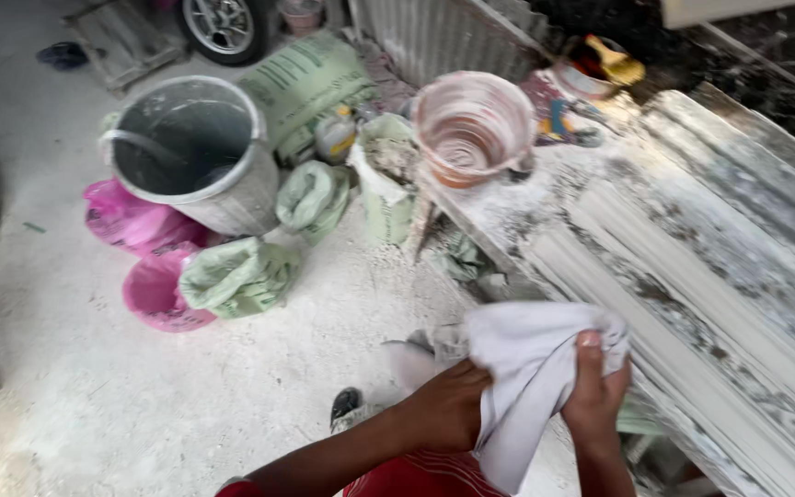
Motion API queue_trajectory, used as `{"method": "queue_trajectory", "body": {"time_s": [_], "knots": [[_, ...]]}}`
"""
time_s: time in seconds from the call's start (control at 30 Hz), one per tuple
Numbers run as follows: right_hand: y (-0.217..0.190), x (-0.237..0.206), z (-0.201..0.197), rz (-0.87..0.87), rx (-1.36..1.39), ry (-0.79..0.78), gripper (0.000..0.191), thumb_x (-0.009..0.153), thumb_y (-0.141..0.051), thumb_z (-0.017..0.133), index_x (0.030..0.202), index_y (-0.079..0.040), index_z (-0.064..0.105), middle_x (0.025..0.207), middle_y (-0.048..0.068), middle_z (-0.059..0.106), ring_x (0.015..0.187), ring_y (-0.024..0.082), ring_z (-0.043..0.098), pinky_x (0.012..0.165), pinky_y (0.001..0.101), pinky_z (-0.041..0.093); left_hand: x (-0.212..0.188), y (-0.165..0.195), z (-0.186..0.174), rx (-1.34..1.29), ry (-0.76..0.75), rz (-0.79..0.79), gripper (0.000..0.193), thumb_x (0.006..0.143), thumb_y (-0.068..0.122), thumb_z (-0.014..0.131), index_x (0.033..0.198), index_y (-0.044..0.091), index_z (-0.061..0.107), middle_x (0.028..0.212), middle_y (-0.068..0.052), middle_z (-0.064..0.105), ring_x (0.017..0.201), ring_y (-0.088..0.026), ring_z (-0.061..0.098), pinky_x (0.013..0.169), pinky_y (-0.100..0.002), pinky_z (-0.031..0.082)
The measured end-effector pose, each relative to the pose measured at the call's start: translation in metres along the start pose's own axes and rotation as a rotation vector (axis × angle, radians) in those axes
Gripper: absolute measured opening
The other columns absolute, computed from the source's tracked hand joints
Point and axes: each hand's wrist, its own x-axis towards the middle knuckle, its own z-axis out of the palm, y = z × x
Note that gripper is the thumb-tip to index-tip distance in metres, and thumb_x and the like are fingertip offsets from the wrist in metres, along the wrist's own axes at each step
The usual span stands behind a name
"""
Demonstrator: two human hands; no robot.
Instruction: The person washes hands at a tap, dries them with a cloth, then uses a scraper to remove hardened residue from a long white decorative molding. The person repeatedly scrapes along the molding's grooves and edges, collecting debris on the workbench.
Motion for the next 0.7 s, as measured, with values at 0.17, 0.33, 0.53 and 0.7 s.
{"method": "queue_trajectory", "body": {"time_s": [0.17,0.33,0.53,0.7], "knots": [[-0.022,0.041,-0.075,-0.06,0.057,0.029,0.023,0.116,-0.02,0.049,0.123,0.0,0.058,0.089,-0.001,0.059,0.079,0.01,0.054,0.07,0.0254,0.045,0.02,0.029,0.003,-0.168,0.251,-0.211,0.037,0.099,0.026,0.066,0.131,0.007,0.064,0.138,-0.016,0.064,0.133,-0.033,0.065,0.115,-0.046,0.054],[-0.073,0.061,-0.079,-0.107,-0.079,-0.723,0.049,0.104,-0.034,0.059,0.141,-0.008,0.04,0.122,0.019,0.057,0.109,0.032,0.056,0.092,0.0403,0.046,0.115,0.036,0.037,-0.315,0.444,-0.165,0.067,0.106,0.051,0.067,0.144,0.003,0.041,0.152,-0.031,0.037,0.145,-0.045,0.044,0.117,-0.047,0.05],[-0.141,0.128,-0.175,-0.519,-0.338,-0.674,0.045,0.102,-0.043,0.063,0.129,-0.008,0.067,0.136,0.02,0.07,0.132,0.037,0.066,0.122,0.0581,0.037,0.245,-0.003,0.055,-0.958,0.288,-0.468,0.056,0.108,0.037,0.062,0.146,0.001,0.045,0.144,-0.025,0.05,0.135,-0.034,0.054,0.109,-0.043,0.054],[-0.08,0.151,-0.25,-0.252,0.073,0.032,0.03,0.113,-0.025,0.054,0.124,0.001,0.066,0.103,0.017,0.075,0.096,0.023,0.075,0.1,0.0485,0.06,0.382,-0.053,0.047,-1.007,0.236,-0.438,0.053,0.107,0.035,0.062,0.145,0.001,0.046,0.143,-0.024,0.05,0.133,-0.035,0.055,0.108,-0.044,0.054]]}}
